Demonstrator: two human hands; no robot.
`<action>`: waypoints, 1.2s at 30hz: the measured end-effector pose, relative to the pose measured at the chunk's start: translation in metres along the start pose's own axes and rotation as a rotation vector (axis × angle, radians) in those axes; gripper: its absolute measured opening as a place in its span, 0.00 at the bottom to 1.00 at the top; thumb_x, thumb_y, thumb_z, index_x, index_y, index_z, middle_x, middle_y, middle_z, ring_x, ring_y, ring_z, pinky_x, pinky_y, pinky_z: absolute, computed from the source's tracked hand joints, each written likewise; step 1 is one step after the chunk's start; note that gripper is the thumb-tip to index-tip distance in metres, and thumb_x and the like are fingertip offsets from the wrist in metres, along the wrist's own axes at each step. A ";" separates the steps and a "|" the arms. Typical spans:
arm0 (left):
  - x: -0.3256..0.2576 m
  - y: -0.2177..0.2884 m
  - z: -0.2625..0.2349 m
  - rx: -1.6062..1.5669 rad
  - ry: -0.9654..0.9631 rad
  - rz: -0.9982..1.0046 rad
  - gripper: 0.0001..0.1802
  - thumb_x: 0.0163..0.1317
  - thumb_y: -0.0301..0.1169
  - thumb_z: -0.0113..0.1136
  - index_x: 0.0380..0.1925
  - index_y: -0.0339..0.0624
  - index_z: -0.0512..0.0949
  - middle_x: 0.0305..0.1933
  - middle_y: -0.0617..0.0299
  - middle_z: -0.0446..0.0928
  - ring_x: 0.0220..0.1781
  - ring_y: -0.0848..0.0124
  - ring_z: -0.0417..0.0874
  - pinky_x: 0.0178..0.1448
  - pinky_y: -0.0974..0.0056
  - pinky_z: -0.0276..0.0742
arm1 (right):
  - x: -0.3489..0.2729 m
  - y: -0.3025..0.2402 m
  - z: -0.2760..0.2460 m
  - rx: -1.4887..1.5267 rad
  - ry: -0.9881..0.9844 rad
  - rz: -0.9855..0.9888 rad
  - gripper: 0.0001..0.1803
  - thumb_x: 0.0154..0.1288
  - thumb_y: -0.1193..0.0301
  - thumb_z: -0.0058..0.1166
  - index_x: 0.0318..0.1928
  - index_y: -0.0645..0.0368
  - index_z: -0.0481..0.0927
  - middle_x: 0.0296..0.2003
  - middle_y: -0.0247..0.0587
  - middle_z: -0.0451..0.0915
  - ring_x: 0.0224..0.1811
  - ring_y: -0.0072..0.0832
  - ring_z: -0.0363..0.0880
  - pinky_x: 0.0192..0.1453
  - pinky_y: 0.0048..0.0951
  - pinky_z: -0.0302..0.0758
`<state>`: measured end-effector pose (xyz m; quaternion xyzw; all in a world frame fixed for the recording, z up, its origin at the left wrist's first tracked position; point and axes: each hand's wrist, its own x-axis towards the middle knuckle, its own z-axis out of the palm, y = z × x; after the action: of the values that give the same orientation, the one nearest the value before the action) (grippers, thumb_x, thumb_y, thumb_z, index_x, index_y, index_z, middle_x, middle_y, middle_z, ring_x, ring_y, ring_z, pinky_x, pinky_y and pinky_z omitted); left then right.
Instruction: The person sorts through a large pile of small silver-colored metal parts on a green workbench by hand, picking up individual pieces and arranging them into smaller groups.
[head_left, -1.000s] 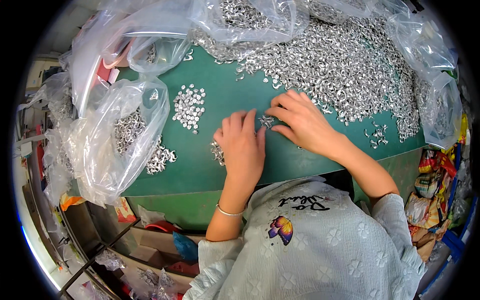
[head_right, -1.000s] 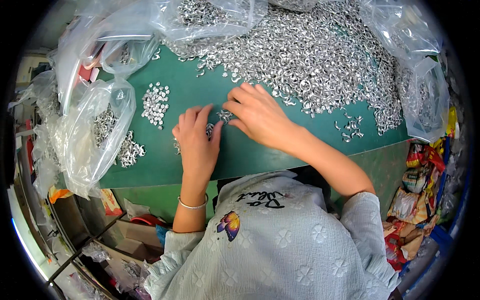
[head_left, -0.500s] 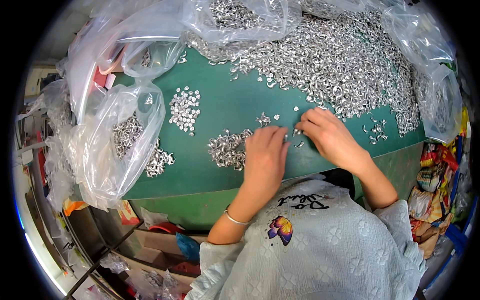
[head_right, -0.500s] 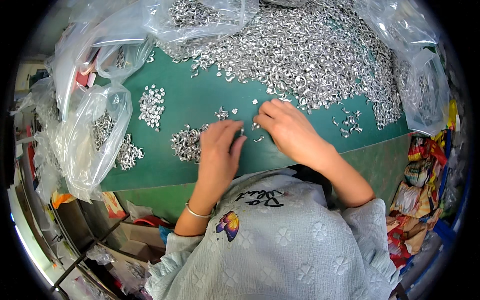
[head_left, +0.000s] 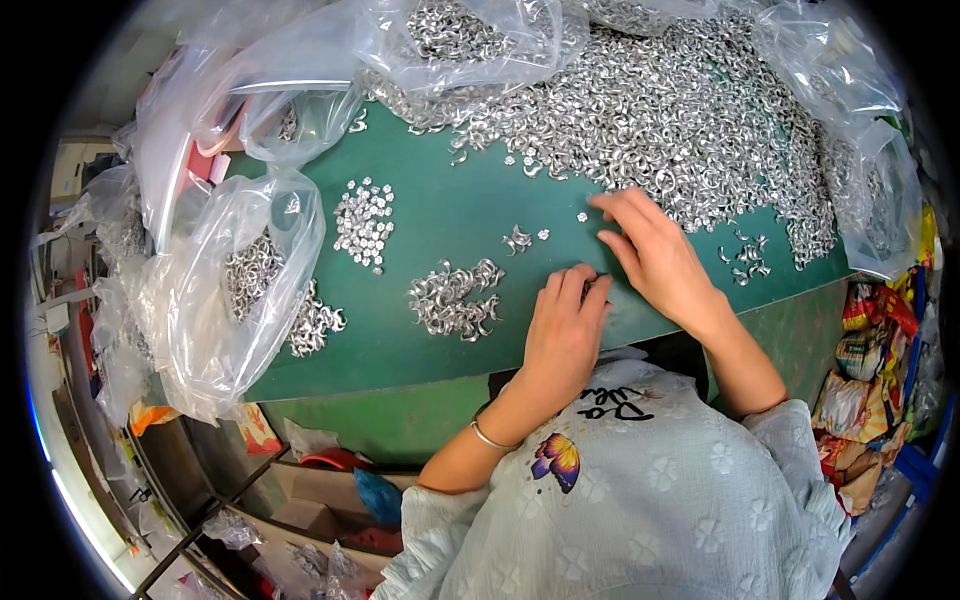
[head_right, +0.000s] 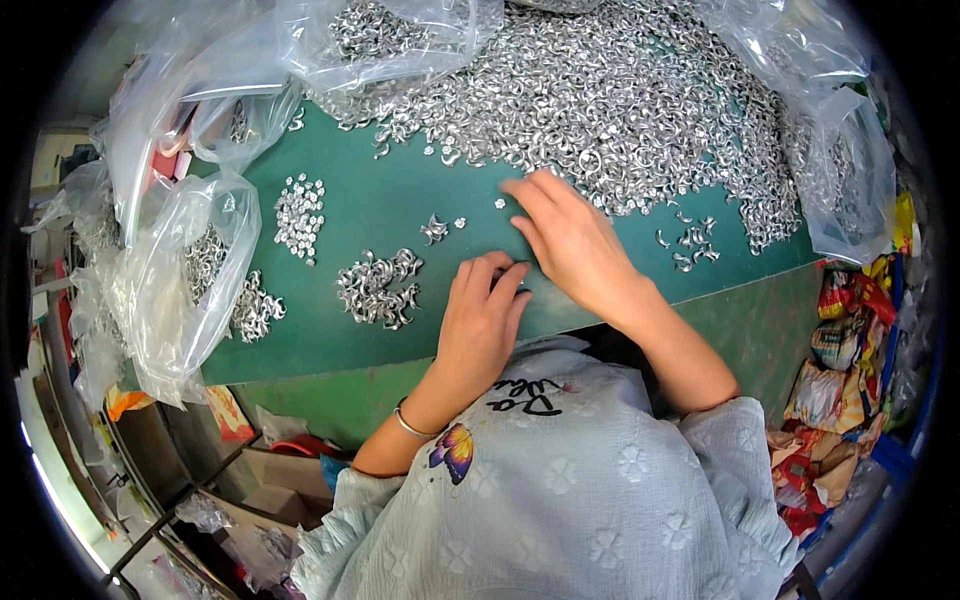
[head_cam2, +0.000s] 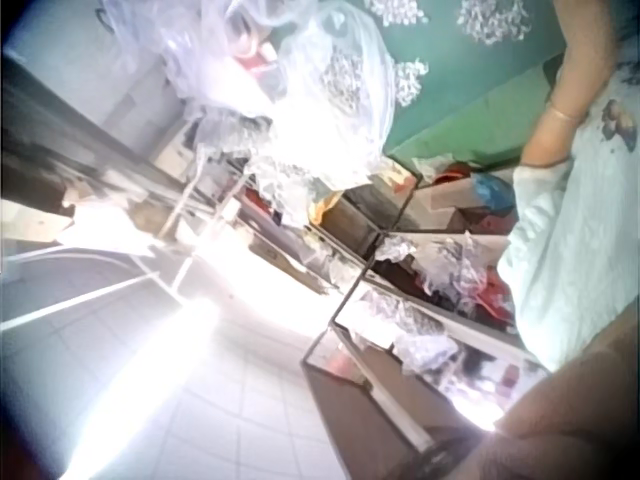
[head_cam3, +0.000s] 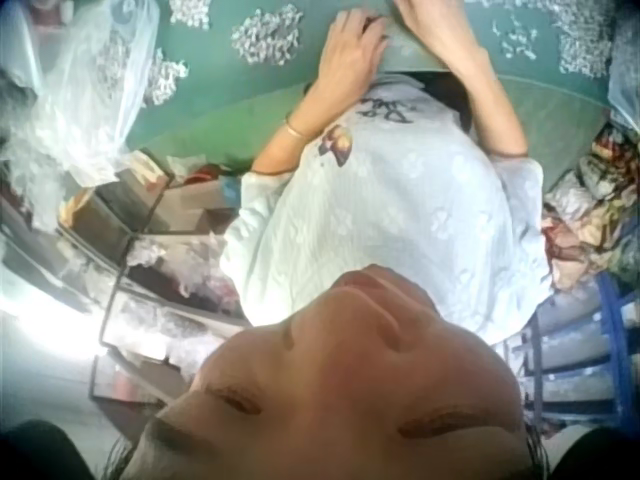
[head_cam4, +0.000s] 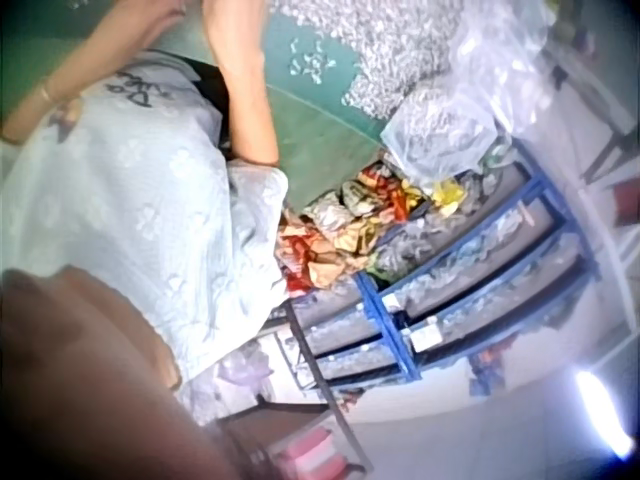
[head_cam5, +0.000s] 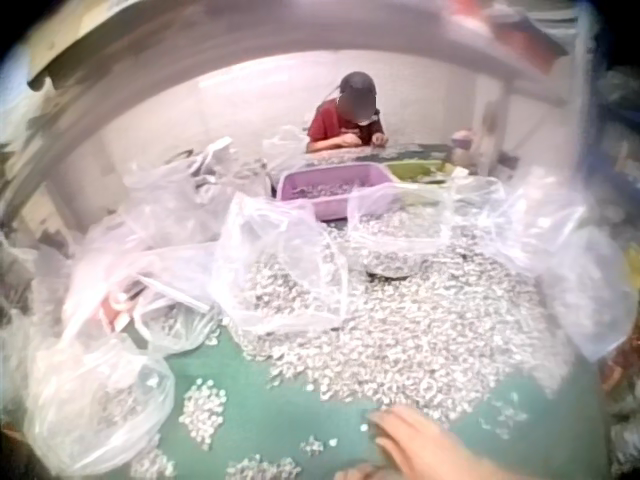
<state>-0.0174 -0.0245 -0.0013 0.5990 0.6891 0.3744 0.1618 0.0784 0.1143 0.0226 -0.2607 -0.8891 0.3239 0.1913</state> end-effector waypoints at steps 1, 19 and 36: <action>0.000 0.002 -0.004 -0.015 0.000 -0.012 0.20 0.54 0.21 0.64 0.48 0.35 0.77 0.49 0.53 0.72 0.47 0.55 0.74 0.52 0.54 0.70 | 0.007 -0.002 0.001 -0.055 -0.004 -0.033 0.19 0.60 0.79 0.57 0.53 0.63 0.73 0.42 0.47 0.72 0.43 0.47 0.77 0.44 0.42 0.76; 0.001 -0.045 -0.050 0.195 0.114 -0.017 0.14 0.55 0.21 0.63 0.43 0.35 0.77 0.51 0.53 0.75 0.55 0.54 0.75 0.61 0.50 0.68 | 0.015 -0.001 0.025 -0.004 -0.190 -0.137 0.08 0.61 0.81 0.56 0.42 0.64 0.76 0.39 0.47 0.72 0.41 0.48 0.76 0.43 0.41 0.74; -0.020 -0.031 -0.071 0.135 0.264 -0.116 0.14 0.57 0.20 0.63 0.44 0.37 0.78 0.48 0.54 0.76 0.52 0.54 0.77 0.66 0.47 0.66 | 0.142 -0.014 0.071 0.106 -0.207 -0.367 0.17 0.62 0.75 0.58 0.52 0.59 0.79 0.50 0.44 0.79 0.55 0.42 0.76 0.60 0.39 0.72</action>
<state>-0.0822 -0.0662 0.0199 0.5131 0.7616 0.3927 0.0504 -0.0743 0.1549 0.0054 -0.0493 -0.9183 0.3550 0.1680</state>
